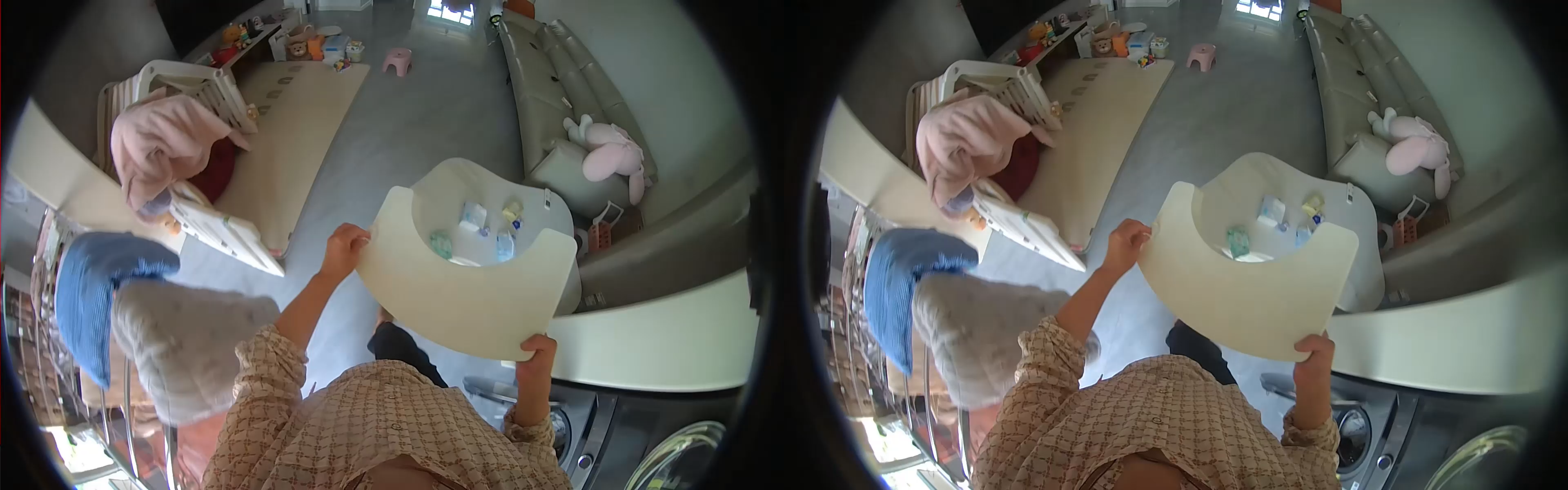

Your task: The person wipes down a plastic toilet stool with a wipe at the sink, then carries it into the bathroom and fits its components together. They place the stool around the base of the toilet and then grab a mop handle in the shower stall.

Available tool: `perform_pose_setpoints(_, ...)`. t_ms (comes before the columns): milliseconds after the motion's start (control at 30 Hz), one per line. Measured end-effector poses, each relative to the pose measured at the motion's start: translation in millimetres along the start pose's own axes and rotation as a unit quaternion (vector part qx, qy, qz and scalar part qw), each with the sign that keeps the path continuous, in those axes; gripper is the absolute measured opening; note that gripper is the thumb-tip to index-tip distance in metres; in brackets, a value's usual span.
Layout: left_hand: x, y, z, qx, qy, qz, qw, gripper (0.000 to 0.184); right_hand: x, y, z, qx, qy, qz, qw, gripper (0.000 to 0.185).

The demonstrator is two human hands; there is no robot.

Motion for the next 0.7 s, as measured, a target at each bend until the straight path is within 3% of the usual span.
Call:
perform_pose_setpoints(133,122.6,-82.3,-21.0,0.036,0.094,-0.037,0.994,0.015,92.2,-27.6,57.2,0.036,-0.009,0.019,0.999,0.059)
perform_pose_setpoints(167,153.4,-96.8,-20.2,0.015,0.085,-0.057,0.995,0.017,116.2,-34.9,77.7,0.035,-0.005,0.025,0.999,0.063)
perform_pose_setpoints(367,332.9,-116.0,-9.0,-0.064,0.015,0.032,0.997,0.021,274.1,-51.6,144.4,0.024,-0.108,0.025,0.994,0.057)
perform_pose_setpoints(467,393.0,-150.1,7.1,0.001,-0.032,0.08,0.996,0.023,341.9,-73.4,187.6,0.067,-0.089,0.012,0.994,0.054)
perform_pose_setpoints(567,451.3,-193.3,25.2,-0.02,-0.034,0.05,0.998,0.021,419.4,-72.4,223.6,0.165,-0.095,0.063,0.98,0.06)
perform_pose_setpoints(700,526.3,-279.3,60.9,-0.032,-0.056,0.006,0.998,0.019,514.6,-71.2,287.9,0.192,-0.051,0.05,0.979,0.058)
Point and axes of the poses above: each hand's wrist, its own x-axis towards the middle knuckle, its own z-axis out of the palm, y = z × x, the point moved 10 cm from there along x, towards the middle knuckle, and after that the axes turned 4 degrees about z, right-handed, at the moved point
